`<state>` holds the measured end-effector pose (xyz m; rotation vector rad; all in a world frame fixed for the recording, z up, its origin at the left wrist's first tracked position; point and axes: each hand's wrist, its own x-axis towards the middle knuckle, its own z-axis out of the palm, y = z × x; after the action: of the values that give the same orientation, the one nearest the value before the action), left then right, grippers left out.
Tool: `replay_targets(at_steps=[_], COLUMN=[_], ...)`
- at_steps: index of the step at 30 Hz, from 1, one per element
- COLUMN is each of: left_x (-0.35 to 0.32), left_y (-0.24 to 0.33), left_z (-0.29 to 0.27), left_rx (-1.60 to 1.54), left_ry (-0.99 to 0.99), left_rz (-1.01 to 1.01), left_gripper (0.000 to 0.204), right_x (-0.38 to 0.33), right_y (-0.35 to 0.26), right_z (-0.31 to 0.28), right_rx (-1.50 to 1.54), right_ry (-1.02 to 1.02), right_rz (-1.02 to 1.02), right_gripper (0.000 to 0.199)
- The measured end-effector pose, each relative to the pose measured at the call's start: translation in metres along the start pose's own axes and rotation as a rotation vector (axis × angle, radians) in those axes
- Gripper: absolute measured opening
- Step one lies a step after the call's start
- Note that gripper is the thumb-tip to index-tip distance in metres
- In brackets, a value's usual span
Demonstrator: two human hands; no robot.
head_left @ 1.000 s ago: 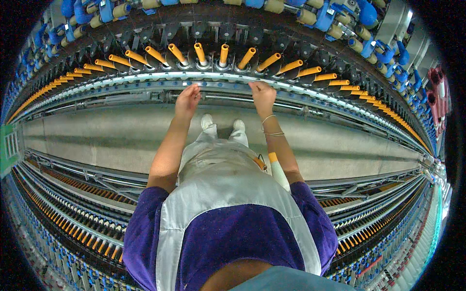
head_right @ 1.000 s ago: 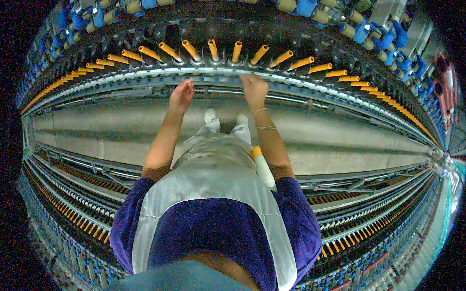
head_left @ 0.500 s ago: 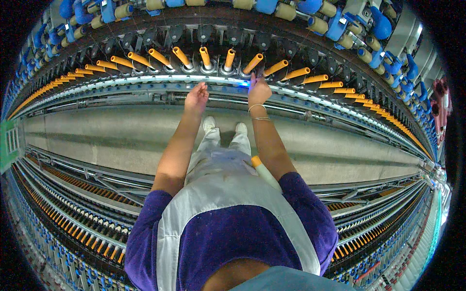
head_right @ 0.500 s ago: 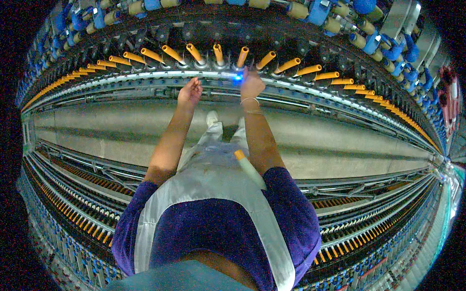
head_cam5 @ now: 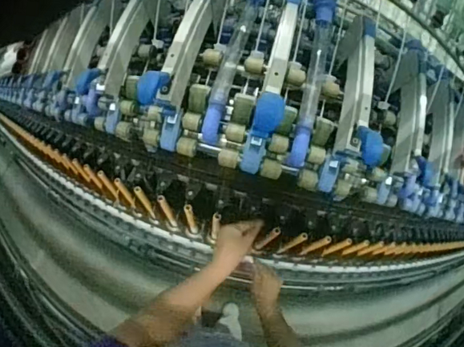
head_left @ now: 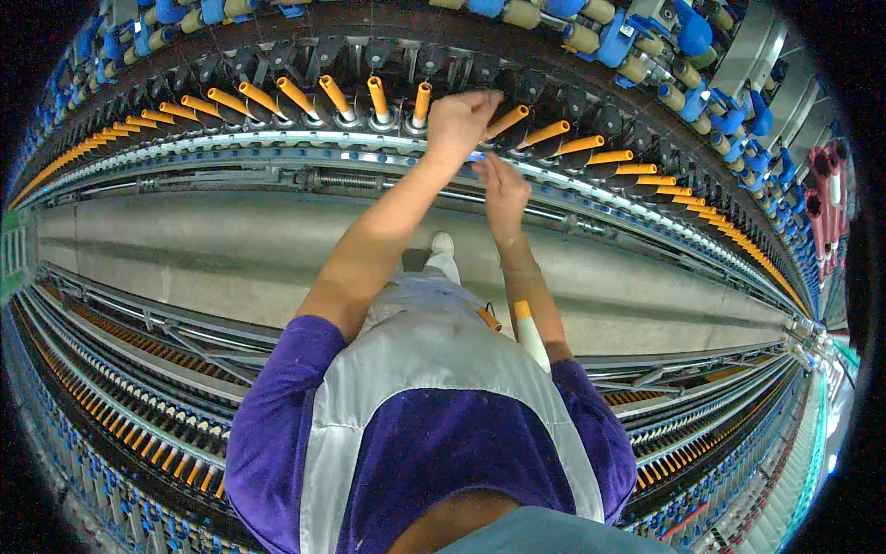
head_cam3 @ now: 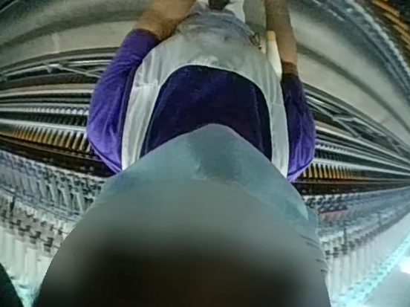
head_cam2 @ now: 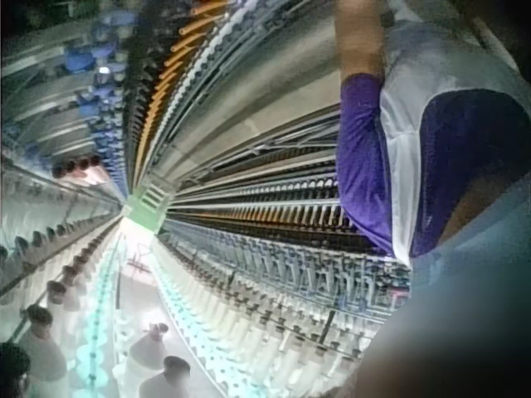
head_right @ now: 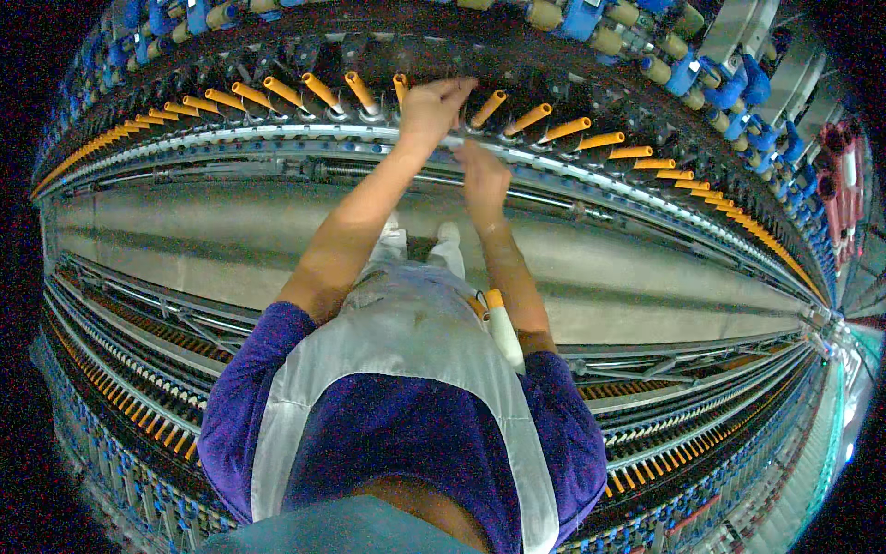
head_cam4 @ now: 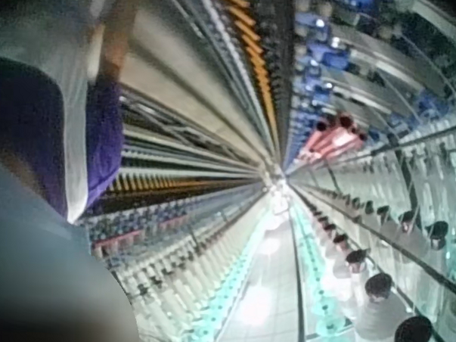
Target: The person threads white yarn through a circular textile machine, guiding it through multiple guides and tensioners, then winds it onto small bobbins. The person repeatedly replaces empty bobbins with full ones and continues threading the yarn through the machine's components.
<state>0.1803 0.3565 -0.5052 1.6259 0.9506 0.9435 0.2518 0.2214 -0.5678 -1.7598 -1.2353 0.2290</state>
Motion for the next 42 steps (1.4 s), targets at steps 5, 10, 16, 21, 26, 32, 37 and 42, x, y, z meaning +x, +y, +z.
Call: replay_targets(at_steps=[5, 10, 16, 21, 26, 32, 37, 42], left_x=[-0.042, -0.052, -0.061, -0.061, -0.066, -0.014, -0.04, -0.073], left_y=[-0.069, -0.133, -0.149, -0.143, -0.113, -0.047, -0.025, 0.004], left_z=[0.003, 0.03, 0.022, 0.012, 0.002, -0.048, -0.151, -0.154], left_rx=[-0.127, 0.258, 0.138, -0.103, -0.246, -0.789, -0.827, -0.919], left_ry=[0.15, 0.025, -0.218, -0.3, -0.427, -0.647, -0.905, -0.931], left_rz=[-0.328, -0.422, -0.483, -0.524, -0.551, -0.476, -0.662, -0.615], left_gripper=[0.03, 0.038, 0.067, 0.073, 0.046, 0.037, 0.037, 0.029], right_x=[-0.019, 0.006, -0.075, 0.025, 0.159, 0.023, 0.027, 0.094], right_y=[-0.027, -0.05, -0.029, -0.049, -0.091, -0.03, -0.025, -0.126], right_z=[-0.041, -0.075, -0.072, -0.023, -0.054, 0.011, 0.026, -0.043], right_rx=[0.235, -0.001, -0.097, -0.541, -0.265, 0.759, 0.964, 0.482], right_ry=[0.031, 0.066, -0.028, -0.524, 0.02, -0.232, -0.583, -0.468], right_rz=[0.253, -0.029, 0.05, -0.424, -0.368, 0.791, 0.616, 0.418], right_gripper=[0.02, 0.016, 0.014, 0.024, 0.014, 0.017, 0.033, 0.018])
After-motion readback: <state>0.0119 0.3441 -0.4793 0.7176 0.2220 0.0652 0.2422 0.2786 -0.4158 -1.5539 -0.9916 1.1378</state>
